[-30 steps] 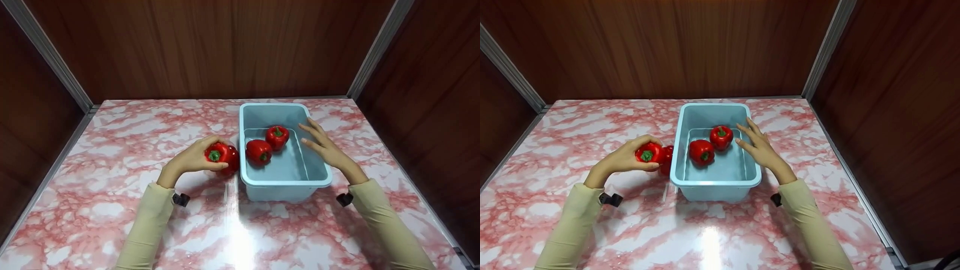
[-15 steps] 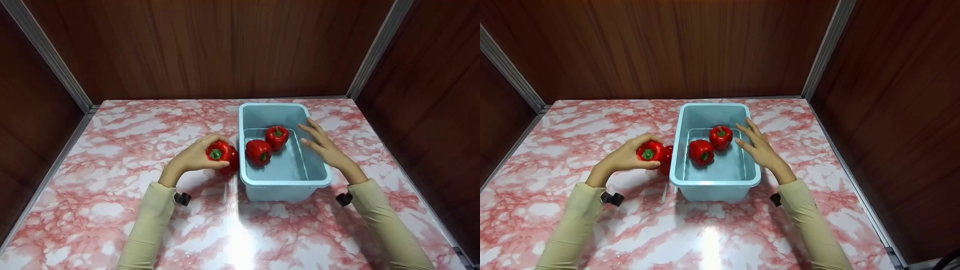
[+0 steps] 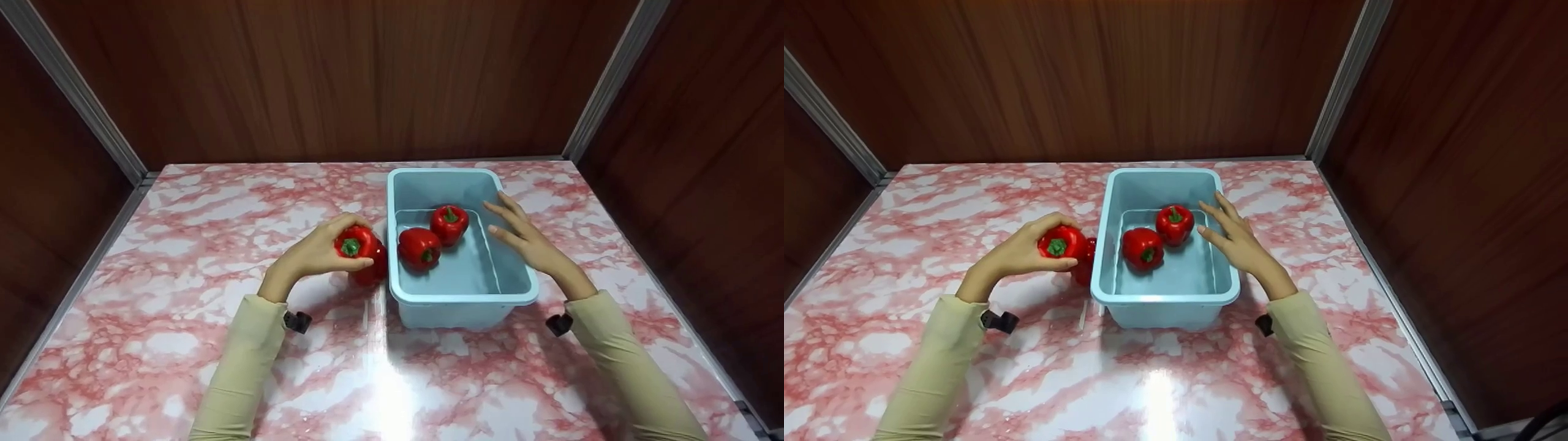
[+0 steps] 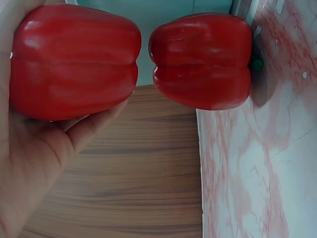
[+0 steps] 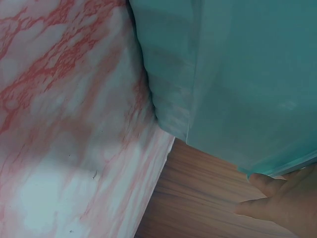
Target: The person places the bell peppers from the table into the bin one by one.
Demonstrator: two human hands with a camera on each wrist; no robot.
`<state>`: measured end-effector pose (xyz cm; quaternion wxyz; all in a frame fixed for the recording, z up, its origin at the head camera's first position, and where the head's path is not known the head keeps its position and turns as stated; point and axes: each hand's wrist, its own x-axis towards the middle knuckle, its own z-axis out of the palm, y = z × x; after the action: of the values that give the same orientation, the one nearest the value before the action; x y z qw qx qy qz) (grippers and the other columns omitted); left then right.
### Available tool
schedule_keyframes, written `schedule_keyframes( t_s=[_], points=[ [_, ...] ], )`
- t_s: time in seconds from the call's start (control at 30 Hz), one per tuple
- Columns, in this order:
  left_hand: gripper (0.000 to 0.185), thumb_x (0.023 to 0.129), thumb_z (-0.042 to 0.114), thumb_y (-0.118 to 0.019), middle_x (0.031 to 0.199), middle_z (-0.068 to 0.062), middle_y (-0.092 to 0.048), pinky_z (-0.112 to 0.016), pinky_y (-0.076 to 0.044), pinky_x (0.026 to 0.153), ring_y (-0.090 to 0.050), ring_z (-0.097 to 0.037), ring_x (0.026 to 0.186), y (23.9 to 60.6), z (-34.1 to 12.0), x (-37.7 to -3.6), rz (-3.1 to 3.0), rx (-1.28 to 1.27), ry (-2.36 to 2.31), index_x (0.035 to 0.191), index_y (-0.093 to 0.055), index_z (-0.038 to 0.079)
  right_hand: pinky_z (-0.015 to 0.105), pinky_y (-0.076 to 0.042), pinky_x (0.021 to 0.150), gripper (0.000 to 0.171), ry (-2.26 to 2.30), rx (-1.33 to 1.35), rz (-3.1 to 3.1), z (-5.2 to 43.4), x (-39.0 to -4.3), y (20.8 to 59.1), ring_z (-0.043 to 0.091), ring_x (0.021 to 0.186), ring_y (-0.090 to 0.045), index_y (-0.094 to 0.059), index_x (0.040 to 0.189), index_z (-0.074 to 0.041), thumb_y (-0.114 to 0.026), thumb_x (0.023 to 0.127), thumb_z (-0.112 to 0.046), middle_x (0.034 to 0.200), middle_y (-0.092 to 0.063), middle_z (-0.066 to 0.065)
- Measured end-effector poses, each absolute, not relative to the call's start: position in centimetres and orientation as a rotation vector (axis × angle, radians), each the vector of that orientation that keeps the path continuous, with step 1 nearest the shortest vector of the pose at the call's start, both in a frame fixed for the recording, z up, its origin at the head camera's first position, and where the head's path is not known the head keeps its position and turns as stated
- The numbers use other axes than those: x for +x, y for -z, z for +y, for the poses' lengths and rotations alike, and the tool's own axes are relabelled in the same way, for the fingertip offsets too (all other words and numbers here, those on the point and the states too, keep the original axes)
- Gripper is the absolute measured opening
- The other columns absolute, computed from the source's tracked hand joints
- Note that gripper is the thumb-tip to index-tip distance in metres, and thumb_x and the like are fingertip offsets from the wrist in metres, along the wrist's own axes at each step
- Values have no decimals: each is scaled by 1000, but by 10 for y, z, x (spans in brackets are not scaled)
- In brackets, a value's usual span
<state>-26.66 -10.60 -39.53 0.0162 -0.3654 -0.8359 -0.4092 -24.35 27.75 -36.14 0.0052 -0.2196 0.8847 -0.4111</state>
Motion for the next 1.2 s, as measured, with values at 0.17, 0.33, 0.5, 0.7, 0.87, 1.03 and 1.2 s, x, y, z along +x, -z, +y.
schedule_keyframes(
  t_s=[0.17,0.33,0.5,0.7,0.87,1.03,1.2],
  points=[
    [52,73,47,-74,105,11,-56,-29,-51,78,-55,-6,93,396,-106,-268,-2563,-1149,1265,114,-54,22,63,-3,107,49,1290,-677,2766,277,-244,362,38,140,-1,-35,142,-2,-47,97,-16,153,-4,20],
    [52,73,46,-75,104,11,-57,-29,-50,80,-54,-7,94,396,-105,-268,-2548,-1142,1263,114,-55,22,64,-2,107,49,1284,-680,2758,278,-245,362,38,140,0,-34,142,-2,-48,96,-16,153,-4,20],
    [55,72,48,-74,104,11,-56,-29,-49,82,-54,-6,95,395,-104,-269,-2545,-1129,1235,114,-55,17,64,-2,107,49,1291,-688,2757,278,-245,362,38,140,0,-34,142,-2,-48,96,-15,153,-4,20],
    [55,72,50,-74,102,13,-56,-29,-49,82,-54,-5,94,394,-104,-269,-2553,-1110,1219,114,-55,19,65,-2,107,50,1282,-655,2751,278,-244,361,37,141,0,-34,143,-4,-47,97,-19,154,-3,18],
    [52,72,51,-73,103,15,-56,-27,-49,82,-53,-5,95,392,-103,-267,-2580,-1070,1218,114,-54,27,66,-3,106,50,1283,-660,2752,277,-244,362,38,140,0,-34,142,-3,-48,97,-18,154,-3,19],
    [53,72,52,-72,105,14,-56,-28,-50,82,-52,-7,97,391,-103,-267,-2605,-1046,1213,116,-53,29,65,-3,107,49,1282,-669,2758,277,-244,362,38,140,0,-34,142,-2,-47,97,-17,153,-3,20],
    [52,72,53,-72,104,13,-57,-30,-50,81,-52,-9,97,390,-102,-268,-2609,-1038,1214,115,-53,30,64,-2,107,49,1289,-678,2763,277,-244,361,38,140,1,-34,141,-1,-47,97,-15,153,-3,21]
  ],
)
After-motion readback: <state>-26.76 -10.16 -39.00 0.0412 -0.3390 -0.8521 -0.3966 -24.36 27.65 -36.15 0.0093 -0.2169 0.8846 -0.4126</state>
